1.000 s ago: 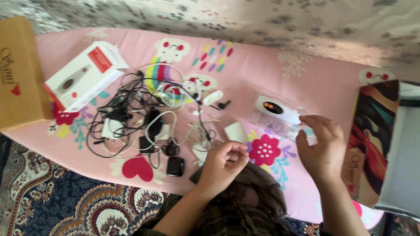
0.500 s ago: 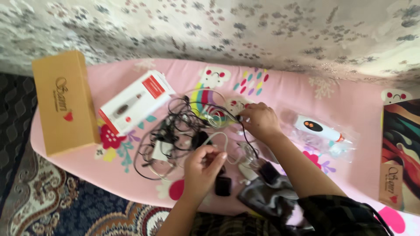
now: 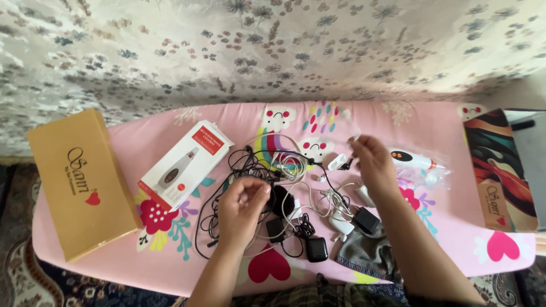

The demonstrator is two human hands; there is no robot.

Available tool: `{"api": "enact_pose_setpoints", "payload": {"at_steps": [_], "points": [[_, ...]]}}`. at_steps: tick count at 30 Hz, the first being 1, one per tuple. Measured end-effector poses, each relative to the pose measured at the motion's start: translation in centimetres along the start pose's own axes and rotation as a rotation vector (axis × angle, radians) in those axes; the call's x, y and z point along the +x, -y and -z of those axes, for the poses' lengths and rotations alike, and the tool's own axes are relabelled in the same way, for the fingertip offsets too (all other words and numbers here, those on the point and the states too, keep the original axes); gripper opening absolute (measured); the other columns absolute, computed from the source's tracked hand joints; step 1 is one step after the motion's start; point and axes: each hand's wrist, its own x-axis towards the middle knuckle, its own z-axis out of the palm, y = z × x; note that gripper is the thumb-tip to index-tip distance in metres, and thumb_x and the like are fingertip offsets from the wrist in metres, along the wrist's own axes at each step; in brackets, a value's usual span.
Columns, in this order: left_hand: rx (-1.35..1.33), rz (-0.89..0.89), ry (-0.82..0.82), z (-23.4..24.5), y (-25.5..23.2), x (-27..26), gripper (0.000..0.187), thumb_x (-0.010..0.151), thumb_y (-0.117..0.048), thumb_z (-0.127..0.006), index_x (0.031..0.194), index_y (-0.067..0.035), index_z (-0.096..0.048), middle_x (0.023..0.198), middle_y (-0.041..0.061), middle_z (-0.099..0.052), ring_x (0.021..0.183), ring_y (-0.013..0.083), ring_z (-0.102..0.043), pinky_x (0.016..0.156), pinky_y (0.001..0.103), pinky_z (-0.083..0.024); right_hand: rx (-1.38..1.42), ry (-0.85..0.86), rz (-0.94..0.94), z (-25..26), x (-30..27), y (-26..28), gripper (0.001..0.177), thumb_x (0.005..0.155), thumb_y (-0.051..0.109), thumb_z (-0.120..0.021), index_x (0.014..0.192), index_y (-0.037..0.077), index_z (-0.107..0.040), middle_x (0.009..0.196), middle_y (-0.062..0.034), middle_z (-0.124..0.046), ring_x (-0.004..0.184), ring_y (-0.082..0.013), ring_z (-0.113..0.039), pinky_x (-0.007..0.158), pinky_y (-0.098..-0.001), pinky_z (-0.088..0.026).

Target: The person untangles a bundle of cables, handles various electronic accessories like chargers and earphones, and then places them into a storage box.

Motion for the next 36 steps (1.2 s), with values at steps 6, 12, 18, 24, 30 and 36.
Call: {"api": "enact_pose_setpoints", "payload": {"at_steps": [6,12,18,24,30,36], "points": [[-0.017,-0.014,0.288,-1.9,-3.7,3.6,0.046,0.092,-0.015,-0.074,0.134,-0.005,-0.058,0.115,0.001,-0.069,0.1,0.0062,-0.068,0.083,0.023,-0.059,0.265,0.254,-0.162,-2.1,-7.7,5.2,0.018,0.102,0.018,-0.06,0.106,0.003,-0.069,0.085,0.001,-0.06,0.073,-0.0076,-0.049,0.064,-0.0226,-0.04],[0.108,0.219,0.509,-1.3,-5.0,5.6,0.035,0.099,-0.031,-0.067,0.124,-0.005,-0.068,0.093,0.003,-0.072,0.08,0.0072,-0.065,0.066,0.022,-0.052,-0.104,0.493,0.159,-3.3,-8.7,7.6,0.019,0.102,0.019,-0.056,0.105,0.003,-0.066,0.091,0.0006,-0.064,0.083,-0.0084,-0.057,0.074,-0.0242,-0.048],[0.042,0.179,0.34,1.6,-6.2,6.3,0.028,0.1,-0.03,-0.054,0.095,-0.008,-0.072,0.08,-0.001,-0.069,0.066,0.0066,-0.064,0.052,0.022,-0.045,-0.174,0.383,0.292,-4.3,-7.9,8.2,0.019,0.1,0.014,-0.056,0.113,0.003,-0.063,0.088,-0.0041,-0.069,0.083,-0.0109,-0.066,0.076,-0.0294,-0.054],[-0.03,0.01,-0.126,6.9,-4.8,4.7,0.034,0.104,-0.023,-0.057,0.074,-0.008,-0.058,0.067,0.001,-0.056,0.057,0.0081,-0.051,0.053,0.024,-0.041,-0.647,-0.033,0.457,-1.8,-8.5,8.1,0.018,0.101,0.013,-0.061,0.115,0.006,-0.071,0.097,-0.0144,-0.072,0.085,-0.027,-0.069,0.077,-0.0389,-0.053],[0.031,0.061,0.024,4.5,-3.6,2.0,0.027,0.098,-0.022,-0.056,0.079,-0.006,-0.067,0.072,0.0,-0.066,0.06,0.0075,-0.057,0.055,0.024,-0.045,-0.574,0.117,0.755,-4.0,-9.3,7.7,0.033,0.093,0.012,-0.063,0.124,0.001,-0.063,0.118,-0.0191,-0.069,0.109,-0.0353,-0.066,0.093,-0.0459,-0.05],[-0.02,0.105,0.106,2.9,-4.5,0.4,0.031,0.101,-0.024,-0.06,0.088,0.0,-0.075,0.075,0.002,-0.07,0.067,0.0088,-0.062,0.062,0.023,-0.05,-0.241,0.578,0.186,-9.4,-12.7,9.2,0.018,0.104,0.019,-0.056,0.106,0.005,-0.068,0.092,-0.0143,-0.073,0.089,-0.028,-0.07,0.08,-0.0411,-0.056]]}}
